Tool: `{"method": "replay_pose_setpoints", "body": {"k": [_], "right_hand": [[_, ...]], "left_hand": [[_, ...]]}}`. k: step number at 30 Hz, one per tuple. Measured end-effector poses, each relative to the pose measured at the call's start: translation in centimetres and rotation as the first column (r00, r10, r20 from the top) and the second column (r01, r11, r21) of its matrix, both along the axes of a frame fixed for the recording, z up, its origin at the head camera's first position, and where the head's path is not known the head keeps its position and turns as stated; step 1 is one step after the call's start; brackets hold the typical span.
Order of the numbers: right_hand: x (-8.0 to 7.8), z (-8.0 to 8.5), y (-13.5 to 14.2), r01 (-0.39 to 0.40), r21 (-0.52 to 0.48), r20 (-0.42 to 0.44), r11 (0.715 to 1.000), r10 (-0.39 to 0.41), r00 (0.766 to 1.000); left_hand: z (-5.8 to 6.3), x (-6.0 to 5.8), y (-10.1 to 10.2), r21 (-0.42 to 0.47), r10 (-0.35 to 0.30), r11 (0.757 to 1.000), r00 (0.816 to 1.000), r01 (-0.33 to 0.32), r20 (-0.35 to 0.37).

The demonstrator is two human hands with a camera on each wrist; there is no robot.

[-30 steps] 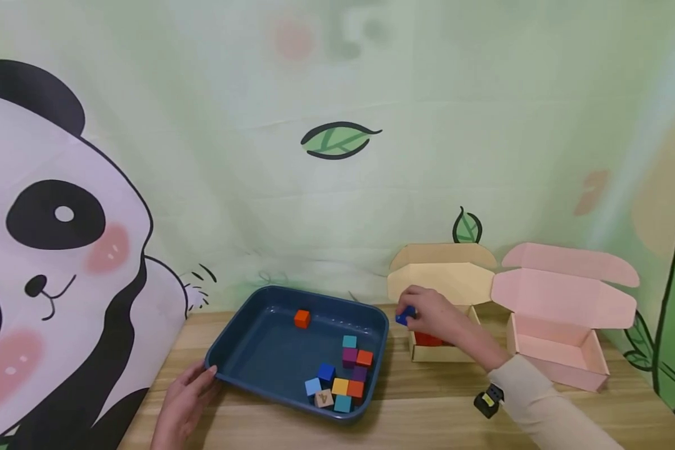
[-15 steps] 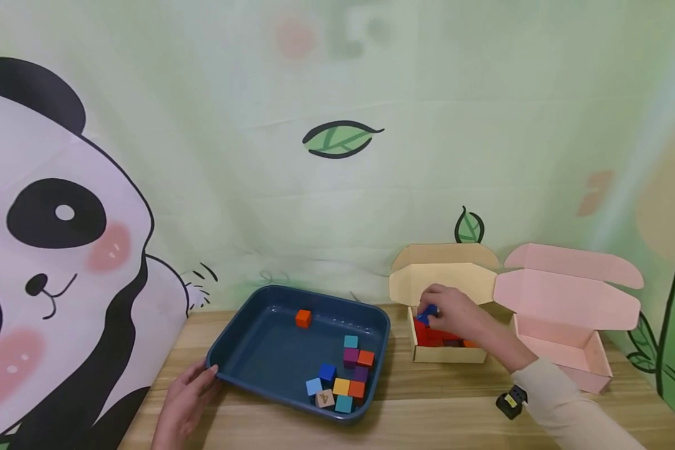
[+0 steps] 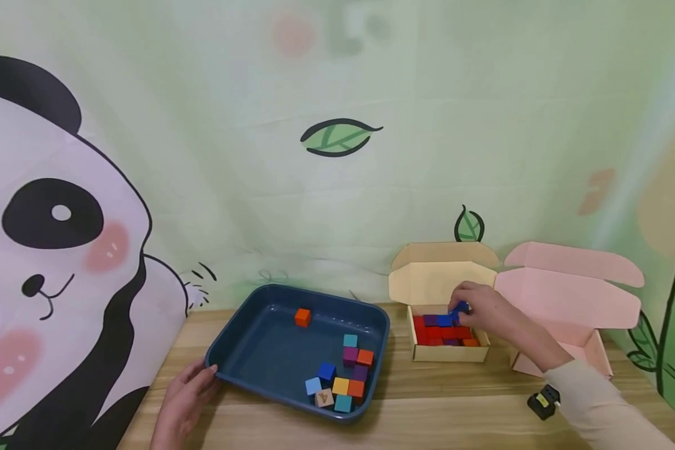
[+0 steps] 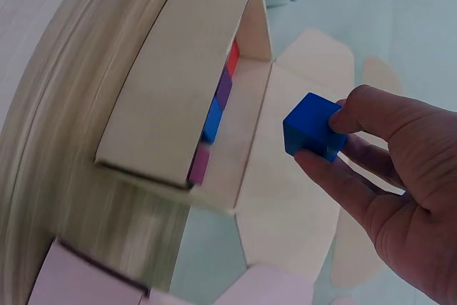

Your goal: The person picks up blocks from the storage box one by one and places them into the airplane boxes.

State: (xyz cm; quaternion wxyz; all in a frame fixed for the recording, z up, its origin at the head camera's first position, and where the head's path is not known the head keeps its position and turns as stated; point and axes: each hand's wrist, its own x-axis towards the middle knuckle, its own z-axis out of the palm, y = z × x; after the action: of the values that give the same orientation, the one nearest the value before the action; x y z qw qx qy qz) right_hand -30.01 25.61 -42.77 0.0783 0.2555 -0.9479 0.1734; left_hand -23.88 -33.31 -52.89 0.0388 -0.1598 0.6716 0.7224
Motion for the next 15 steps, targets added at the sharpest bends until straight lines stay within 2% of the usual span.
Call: {"method": "replay_pose_setpoints", "body": {"k": [5,10,15], "right_hand": [[-0.1,0.0,1.5,0.008,0.010,-0.006,1.000,-0.008,1.000],[0.1,0.0,4.0,-0.002,0.077,0.001,0.997,0.002,1.000],[0.2,-0.1,7.1,-0.033,0.136,0.020,0.990,0.031,0.999]], "left_hand": [[0.1,0.3,-0.3,-0.017,0.007,1.000,1.000,-0.007,0.006],[0.2,0.2,-0.2,-0.026,-0.016,1.000,1.000,0.016,-0.016],[0.1,0.1,-0.1,-0.018,-0.011,1.000,1.000,0.011,-0.019]]}}
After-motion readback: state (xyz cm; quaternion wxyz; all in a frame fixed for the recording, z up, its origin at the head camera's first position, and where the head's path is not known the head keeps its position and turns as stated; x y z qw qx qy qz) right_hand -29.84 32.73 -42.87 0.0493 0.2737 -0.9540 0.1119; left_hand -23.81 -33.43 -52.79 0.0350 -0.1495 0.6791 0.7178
